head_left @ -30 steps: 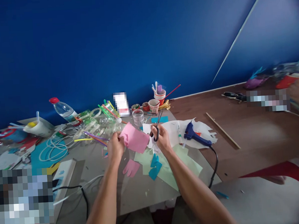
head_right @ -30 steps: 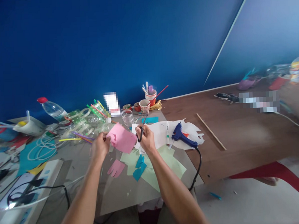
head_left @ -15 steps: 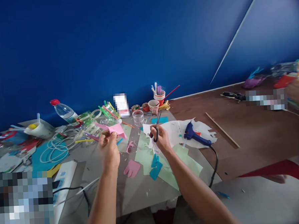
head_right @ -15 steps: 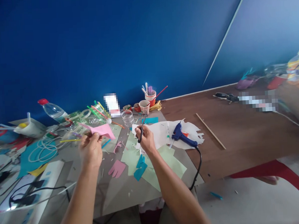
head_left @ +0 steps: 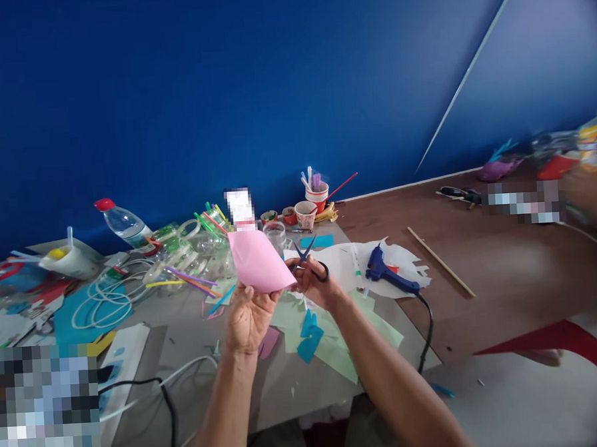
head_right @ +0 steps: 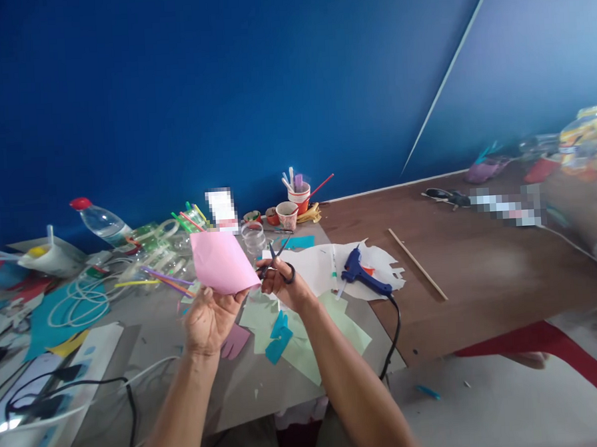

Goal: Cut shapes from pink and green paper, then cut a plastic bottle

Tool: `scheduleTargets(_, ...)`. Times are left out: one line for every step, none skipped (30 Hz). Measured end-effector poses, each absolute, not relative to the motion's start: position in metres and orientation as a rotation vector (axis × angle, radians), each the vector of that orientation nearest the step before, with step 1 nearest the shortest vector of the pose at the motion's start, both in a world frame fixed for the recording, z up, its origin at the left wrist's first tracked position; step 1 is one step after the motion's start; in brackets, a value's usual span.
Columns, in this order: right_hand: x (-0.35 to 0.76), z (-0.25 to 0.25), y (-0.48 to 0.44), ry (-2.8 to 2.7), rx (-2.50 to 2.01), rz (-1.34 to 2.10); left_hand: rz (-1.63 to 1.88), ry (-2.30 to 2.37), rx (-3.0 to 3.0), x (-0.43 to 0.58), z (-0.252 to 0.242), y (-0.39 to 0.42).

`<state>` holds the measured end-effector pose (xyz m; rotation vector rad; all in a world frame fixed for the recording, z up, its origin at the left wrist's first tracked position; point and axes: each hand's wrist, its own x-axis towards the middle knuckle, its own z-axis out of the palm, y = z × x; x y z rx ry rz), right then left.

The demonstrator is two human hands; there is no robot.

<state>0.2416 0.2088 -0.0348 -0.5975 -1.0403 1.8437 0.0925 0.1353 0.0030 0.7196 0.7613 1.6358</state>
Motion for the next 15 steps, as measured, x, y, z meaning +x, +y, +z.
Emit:
scheduleTargets(0.243,-0.034,0.208,-1.021,-0.566,1.856,1.614,0.764,0.701,0.092,-0.001,0.136)
scheduleTargets(0.244,-0.033,0.208,-1.002,-0.535,1.857,1.595,0.761,0.679,0.091,-0.005,0.138)
scheduleTargets(0.245,-0.032,0.207,-0.989,-0.508,1.858,1.577,0.749,0.660,0.090,-0.007,0.139)
scheduleTargets(0.246,-0.031,0.207,-0.982,-0.485,1.864,1.563,0.728,0.639,0.088,-0.009,0.141)
scheduleTargets(0.247,-0.030,0.207,-0.976,-0.464,1.878,1.556,0.699,0.619,0.087,-0.010,0.142)
scheduleTargets(0.248,-0.029,0.207,-0.966,-0.445,1.898,1.556,0.669,0.598,0.085,-0.011,0.144)
scheduleTargets(0.248,-0.028,0.207,-0.950,-0.427,1.925,1.565,0.640,0.575,0.083,-0.012,0.145)
scheduleTargets(0.249,-0.028,0.206,-0.930,-0.409,1.956,1.583,0.615,0.549,0.081,-0.013,0.146)
scheduleTargets(0.249,-0.027,0.206,-0.915,-0.389,1.990,1.605,0.596,0.523,0.079,-0.014,0.147)
scheduleTargets(0.249,-0.027,0.205,-0.905,-0.369,2.024,1.628,0.580,0.500,0.077,-0.016,0.147)
scheduleTargets(0.249,-0.026,0.204,-0.903,-0.351,2.059,1.647,0.565,0.483,0.075,-0.018,0.148)
scheduleTargets(0.249,-0.026,0.204,-0.906,-0.337,2.088,1.660,0.549,0.471,0.073,-0.020,0.148)
scheduleTargets(0.248,-0.026,0.203,-0.910,-0.326,2.105,1.669,0.531,0.461,0.071,-0.022,0.148)
scheduleTargets(0.248,-0.025,0.202,-0.912,-0.320,2.105,1.673,0.514,0.448,0.070,-0.024,0.147)
scheduleTargets(0.247,-0.025,0.201,-0.913,-0.317,2.093,1.669,0.497,0.428,0.070,-0.025,0.147)
